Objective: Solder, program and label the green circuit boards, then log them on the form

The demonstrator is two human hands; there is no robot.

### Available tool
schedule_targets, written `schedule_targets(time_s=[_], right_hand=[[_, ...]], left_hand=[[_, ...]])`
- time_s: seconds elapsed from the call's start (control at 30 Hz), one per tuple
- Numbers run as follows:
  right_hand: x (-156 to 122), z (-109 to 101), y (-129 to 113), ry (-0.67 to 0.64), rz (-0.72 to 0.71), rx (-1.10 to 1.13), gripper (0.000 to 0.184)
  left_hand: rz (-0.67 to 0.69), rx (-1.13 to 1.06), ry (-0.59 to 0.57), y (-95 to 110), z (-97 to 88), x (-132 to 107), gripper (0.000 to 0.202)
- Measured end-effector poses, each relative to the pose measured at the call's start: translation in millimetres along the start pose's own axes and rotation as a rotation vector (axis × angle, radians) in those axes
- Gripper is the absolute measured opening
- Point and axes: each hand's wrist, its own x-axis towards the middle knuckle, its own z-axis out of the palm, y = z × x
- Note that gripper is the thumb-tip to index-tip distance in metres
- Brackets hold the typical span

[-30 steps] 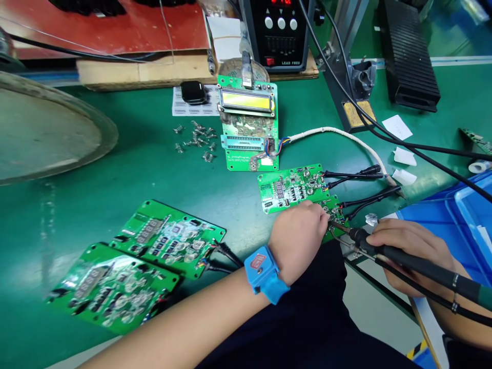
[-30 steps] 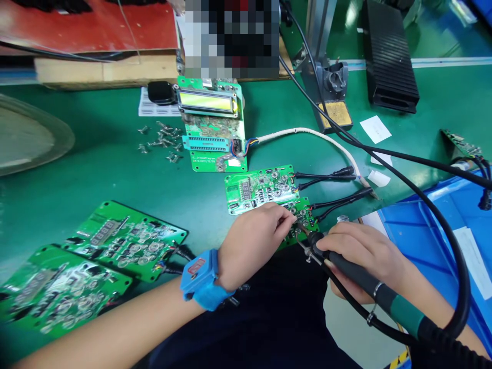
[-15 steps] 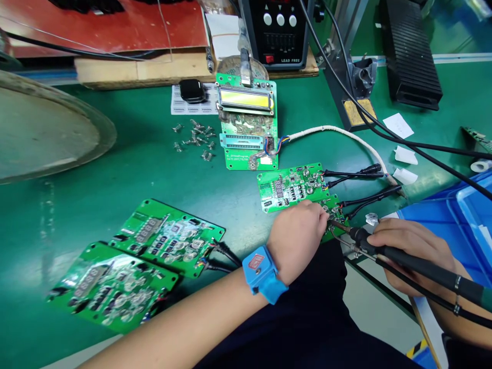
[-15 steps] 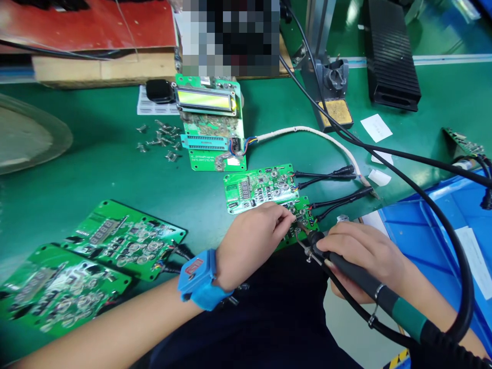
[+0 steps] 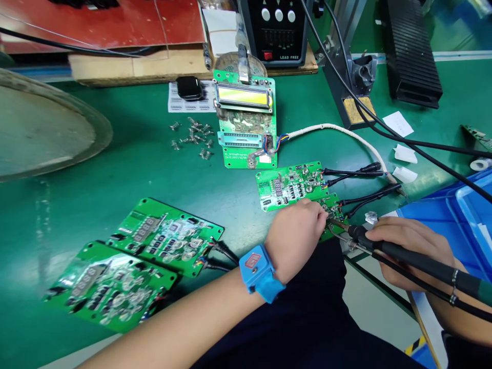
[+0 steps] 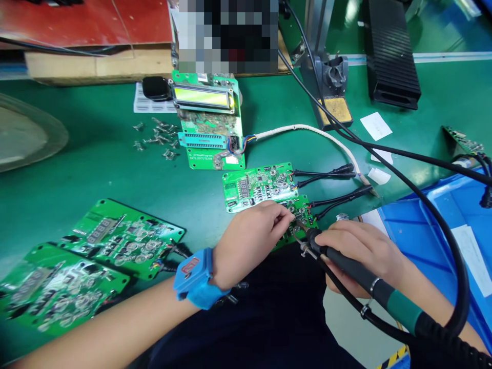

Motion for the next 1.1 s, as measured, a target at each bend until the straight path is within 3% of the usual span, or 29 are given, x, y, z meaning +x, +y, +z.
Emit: schedule_targets(time_s=[0.33, 0.7, 0.9, 1.1], right_hand=[[-5, -2, -1, 0.049, 0.053, 0.069, 0.025], [-1, -2, 0, -0.016, 0.013, 0.059, 0.025], [15, -15, -10, -0.145, -0.017, 0.040, 0.022], [17, -17, -13, -0.138, -0.035, 0.022, 0.020]], left_hand=[[0.000, -0.017, -0.027, -1, -3.1, 0, 0.024], [-0.017, -0.043, -0.060, 0, -5.1, 1, 0.024], [-0.035, -0.052, -0.057, 0, -3.1, 3, 0.023], [-0.034, -0.059, -0.053, 0, -2.8, 2, 0.023]])
